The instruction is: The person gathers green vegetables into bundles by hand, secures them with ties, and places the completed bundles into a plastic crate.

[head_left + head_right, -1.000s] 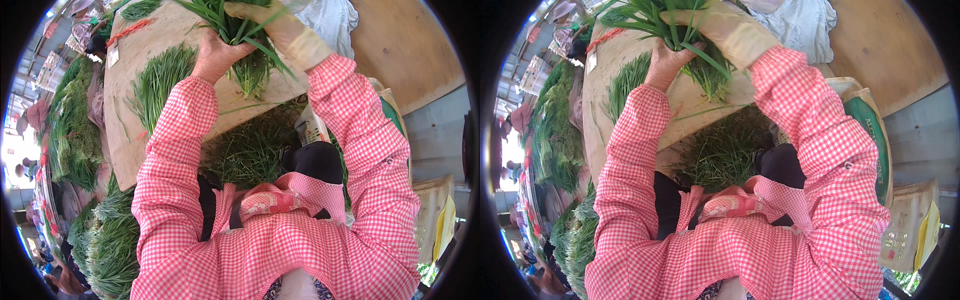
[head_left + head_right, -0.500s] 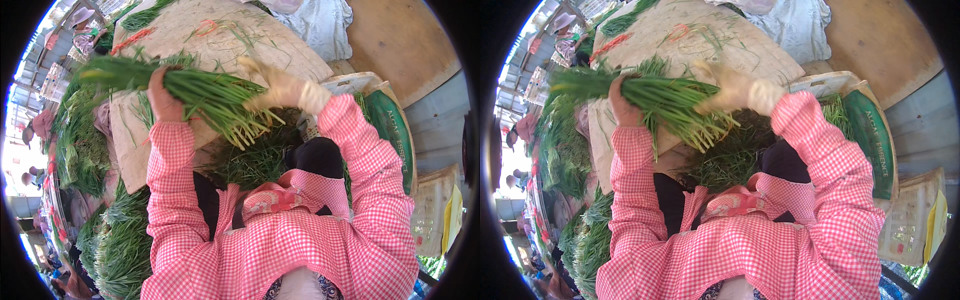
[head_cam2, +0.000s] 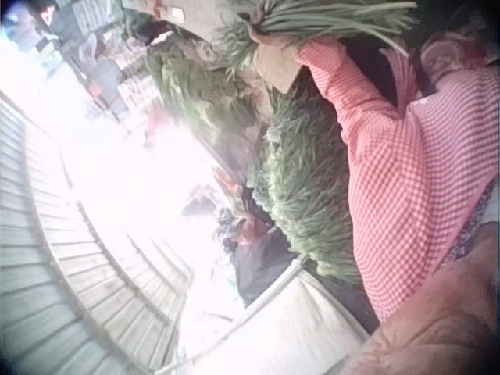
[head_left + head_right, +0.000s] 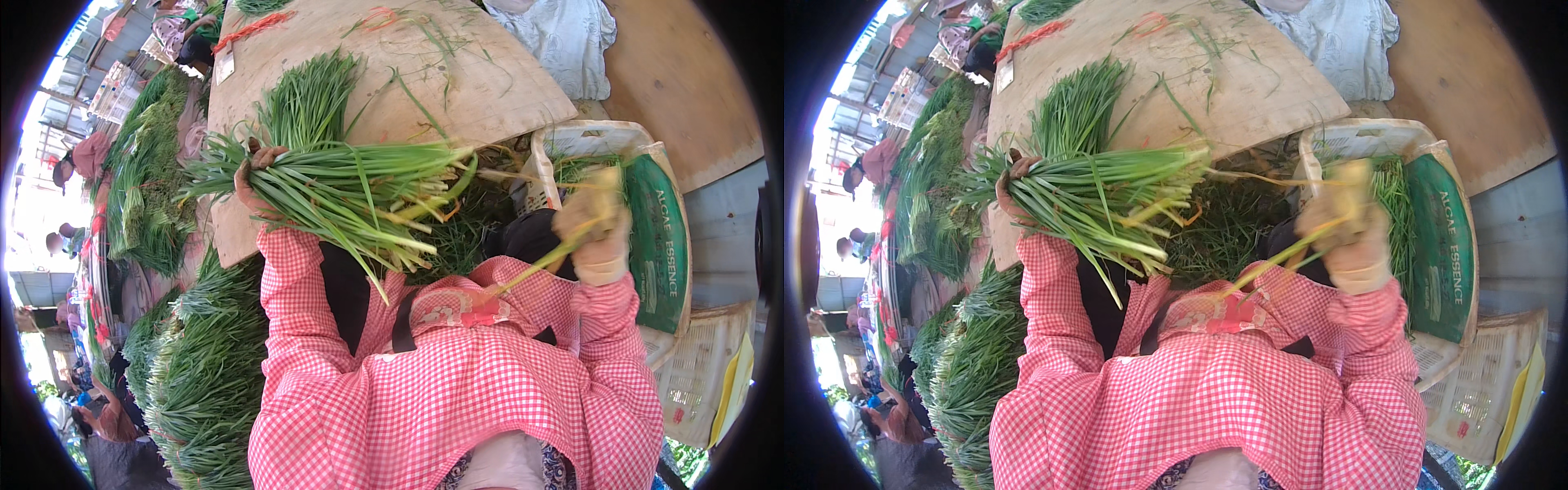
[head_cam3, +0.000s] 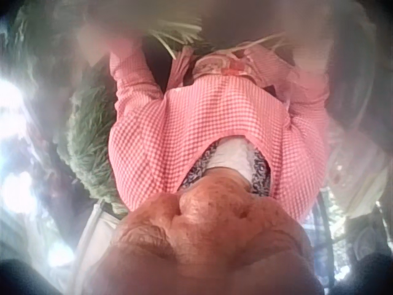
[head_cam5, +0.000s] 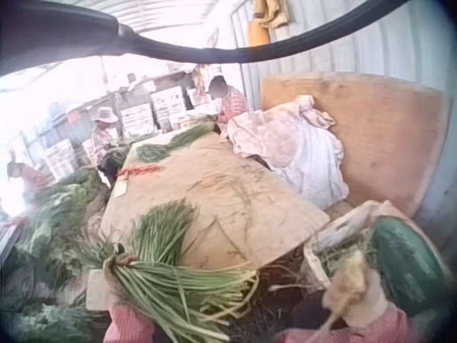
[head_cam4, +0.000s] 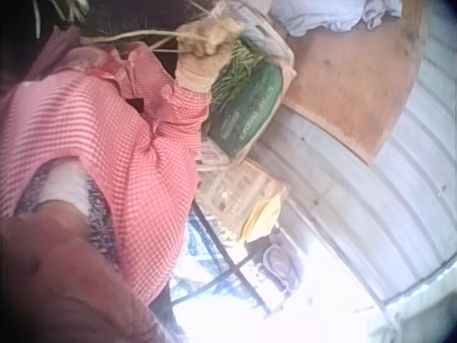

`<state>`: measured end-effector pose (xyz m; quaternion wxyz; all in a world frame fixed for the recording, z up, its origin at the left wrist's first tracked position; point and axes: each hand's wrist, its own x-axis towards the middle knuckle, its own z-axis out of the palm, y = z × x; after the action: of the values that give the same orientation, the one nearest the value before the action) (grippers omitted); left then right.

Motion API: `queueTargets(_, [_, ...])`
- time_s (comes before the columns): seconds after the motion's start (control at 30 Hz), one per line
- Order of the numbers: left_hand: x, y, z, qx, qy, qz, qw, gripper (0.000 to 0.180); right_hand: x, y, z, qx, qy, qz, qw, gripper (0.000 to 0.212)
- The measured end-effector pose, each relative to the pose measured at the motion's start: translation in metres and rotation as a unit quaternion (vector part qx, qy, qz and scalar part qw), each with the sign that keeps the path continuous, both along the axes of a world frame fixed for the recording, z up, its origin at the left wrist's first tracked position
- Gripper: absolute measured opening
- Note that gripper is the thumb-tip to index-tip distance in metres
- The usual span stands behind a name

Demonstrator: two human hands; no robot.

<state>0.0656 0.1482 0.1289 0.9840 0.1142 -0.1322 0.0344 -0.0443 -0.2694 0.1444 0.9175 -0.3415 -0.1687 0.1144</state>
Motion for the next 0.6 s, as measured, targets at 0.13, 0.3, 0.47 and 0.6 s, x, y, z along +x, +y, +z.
queueTargets(0.13, [-0.001, 0.006, -0.011, 0.029, 0.024, 0.073, 0.997, 0.02, -0.001, -0.025, 0.001, 0.024, 0.217, -0.228, 0.949, 0.016])
queueTargets(0.3, [-0.003, -0.018, -0.012, -0.056, 0.014, 0.077, 0.995, 0.018, 0.001, 0.06, -0.048, -0.31, 0.025, 0.123, 0.942, 0.043])
queueTargets(0.47, [-0.01, -0.032, -0.019, -0.058, -0.009, 0.036, 0.998, 0.039, 0.008, 0.14, -0.035, -0.091, 0.156, 0.188, 0.965, 0.045])
queueTargets(0.6, [-0.019, -0.033, -0.014, -0.052, -0.031, 0.015, 0.998, 0.046, 0.002, 0.155, -0.042, -0.208, 0.047, 0.046, 0.976, 0.035])
